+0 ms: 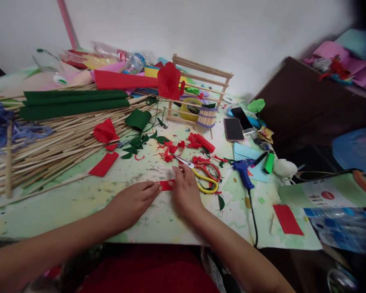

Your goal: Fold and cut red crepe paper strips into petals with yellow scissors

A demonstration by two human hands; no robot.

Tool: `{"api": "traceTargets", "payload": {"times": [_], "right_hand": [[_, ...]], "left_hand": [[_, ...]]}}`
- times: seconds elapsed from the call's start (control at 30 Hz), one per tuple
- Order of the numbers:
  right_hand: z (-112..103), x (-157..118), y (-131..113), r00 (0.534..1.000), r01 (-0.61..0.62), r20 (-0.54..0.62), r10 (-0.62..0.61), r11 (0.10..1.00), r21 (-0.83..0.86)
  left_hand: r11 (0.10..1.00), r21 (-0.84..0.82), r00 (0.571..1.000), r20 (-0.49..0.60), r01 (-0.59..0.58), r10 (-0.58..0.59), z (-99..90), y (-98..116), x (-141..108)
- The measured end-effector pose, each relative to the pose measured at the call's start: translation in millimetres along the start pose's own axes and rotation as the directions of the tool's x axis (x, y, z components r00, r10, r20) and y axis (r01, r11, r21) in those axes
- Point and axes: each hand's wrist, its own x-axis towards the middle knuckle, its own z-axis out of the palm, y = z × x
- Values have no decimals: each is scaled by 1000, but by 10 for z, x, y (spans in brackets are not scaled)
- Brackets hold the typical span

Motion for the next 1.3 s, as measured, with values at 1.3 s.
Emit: {"api": "traceTargets", "payload": {"times": [1.3], "right_hand": [[-153, -6, 38, 801, 593, 173, -574, 800, -93]], "left_hand": [[966, 252, 997, -58, 58, -45, -79, 243, -111]]}}
